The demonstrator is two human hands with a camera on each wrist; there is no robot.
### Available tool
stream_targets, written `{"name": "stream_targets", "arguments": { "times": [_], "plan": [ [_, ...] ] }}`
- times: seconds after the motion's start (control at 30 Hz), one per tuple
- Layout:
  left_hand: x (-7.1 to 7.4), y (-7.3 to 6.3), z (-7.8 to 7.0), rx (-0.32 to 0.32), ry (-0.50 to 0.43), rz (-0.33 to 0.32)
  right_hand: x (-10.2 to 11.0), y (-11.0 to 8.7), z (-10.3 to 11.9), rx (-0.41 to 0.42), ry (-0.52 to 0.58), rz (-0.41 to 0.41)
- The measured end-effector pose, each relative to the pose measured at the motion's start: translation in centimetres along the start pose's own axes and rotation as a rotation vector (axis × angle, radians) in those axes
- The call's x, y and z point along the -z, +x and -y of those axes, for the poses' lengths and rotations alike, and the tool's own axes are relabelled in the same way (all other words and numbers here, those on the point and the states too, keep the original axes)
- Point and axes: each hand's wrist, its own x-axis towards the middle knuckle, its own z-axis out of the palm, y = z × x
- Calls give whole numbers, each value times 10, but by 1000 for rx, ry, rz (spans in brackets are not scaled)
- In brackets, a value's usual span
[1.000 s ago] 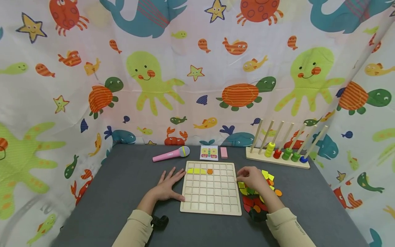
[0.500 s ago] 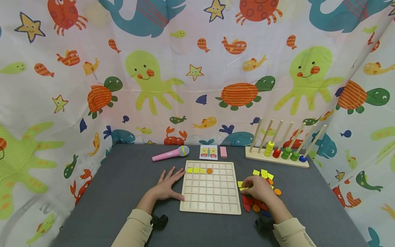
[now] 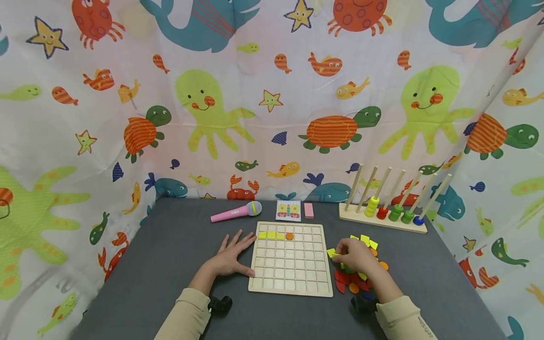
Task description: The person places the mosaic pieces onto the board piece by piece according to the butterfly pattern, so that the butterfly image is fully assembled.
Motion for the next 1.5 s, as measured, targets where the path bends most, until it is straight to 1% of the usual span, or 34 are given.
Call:
{"name": "stream_targets", "arguments": {
  "times": [0.2, 0.43, 0.67, 0.8, 0.9, 1.0, 1.1, 1.2, 1.37, 1.5],
  "plan": [
    [0, -1, 0, 9, -1, 6, 6, 12, 8, 3, 103, -39],
    [-1, -1, 1, 5, -2, 0, 1, 28, 18, 32, 123, -70],
    [-1, -1, 0, 4, -3, -2, -6, 39, 33, 68, 170, -75],
    [-1, -1, 0, 7, -3, 1, -12, 47, 41, 62, 227, -81],
    [0, -1, -1, 11, -3, 5, -17, 55, 45, 70, 274, -64],
    [0, -1, -2, 11, -5, 7, -23, 64, 48, 79, 296, -51],
    [1, -2, -1, 7, -1, 4, -31, 73, 51, 73, 284, -52],
    [0, -1, -1, 2, -1, -1, -38, 79, 52, 60, 239, -55],
    [-3, -1, 2, -4, -11, -3, -47, 84, 53, 44, 164, -48],
    [-3, -1, 2, -2, -8, 0, -51, 86, 54, 51, 119, -54]
  ]
}}
